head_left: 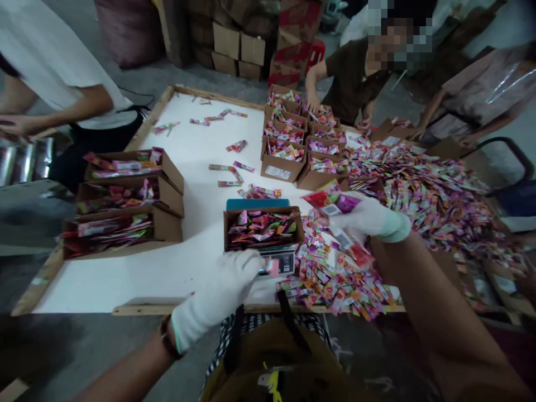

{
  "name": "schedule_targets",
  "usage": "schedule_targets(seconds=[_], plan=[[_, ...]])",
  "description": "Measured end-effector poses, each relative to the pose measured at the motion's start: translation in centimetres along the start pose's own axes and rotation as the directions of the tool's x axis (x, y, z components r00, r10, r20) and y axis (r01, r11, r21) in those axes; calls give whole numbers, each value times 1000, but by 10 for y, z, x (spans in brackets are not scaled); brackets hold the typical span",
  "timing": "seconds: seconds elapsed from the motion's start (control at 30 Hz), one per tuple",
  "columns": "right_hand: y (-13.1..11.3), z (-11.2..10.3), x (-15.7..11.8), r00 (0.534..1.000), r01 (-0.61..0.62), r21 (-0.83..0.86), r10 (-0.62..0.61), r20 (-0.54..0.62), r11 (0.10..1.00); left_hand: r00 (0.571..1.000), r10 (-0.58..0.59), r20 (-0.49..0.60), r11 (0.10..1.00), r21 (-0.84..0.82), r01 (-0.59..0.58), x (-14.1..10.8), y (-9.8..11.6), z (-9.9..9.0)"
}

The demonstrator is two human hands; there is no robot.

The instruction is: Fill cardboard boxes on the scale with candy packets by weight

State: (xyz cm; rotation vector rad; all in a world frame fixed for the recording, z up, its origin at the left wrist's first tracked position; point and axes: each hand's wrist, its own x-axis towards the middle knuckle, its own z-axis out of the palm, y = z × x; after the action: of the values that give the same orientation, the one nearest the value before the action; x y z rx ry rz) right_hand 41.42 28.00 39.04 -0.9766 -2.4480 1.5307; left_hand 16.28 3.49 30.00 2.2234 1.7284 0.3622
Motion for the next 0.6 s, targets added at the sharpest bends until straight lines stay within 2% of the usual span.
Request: schedule_targets(seconds=[0.07,0.1,0.13,0.17,0.23,0.3,0.33,0.4,0.5,0.53,0.6], plan=[[-31,25,32,976,217,15,-217,13,976,999,-18,-50,986,162,26,25,-7,-33],[-39,42,48,958,285,-32,-283,43,958,997,-52,-49,974,220,61,34,-10,-42],[-41,61,64,948,313,-136,-300,108,940,996,-86,-34,962,256,92,40,-11,-47],[-39,80,79,946,308,-278,-262,193,910,994,-108,-13,957,270,107,41,-12,-49],[-25,115,102,944,245,-554,-67,322,795,994,-108,37,964,250,95,34,-11,-45],[-9,140,116,932,180,-690,103,348,701,996,-77,50,976,209,65,19,-10,-40],[-3,148,121,928,154,-707,144,343,690,997,-59,44,980,195,50,12,-11,-38],[1,154,125,923,123,-713,185,338,690,999,-44,13,982,185,41,3,-15,-36],[-10,140,120,905,121,-702,213,369,702,998,-52,-29,984,171,57,4,-23,-34],[-15,131,114,913,131,-683,181,366,718,998,-57,-38,985,163,62,6,-25,-33],[-19,111,93,952,190,-584,-3,306,790,998,-46,-49,988,146,53,9,-28,-31]])
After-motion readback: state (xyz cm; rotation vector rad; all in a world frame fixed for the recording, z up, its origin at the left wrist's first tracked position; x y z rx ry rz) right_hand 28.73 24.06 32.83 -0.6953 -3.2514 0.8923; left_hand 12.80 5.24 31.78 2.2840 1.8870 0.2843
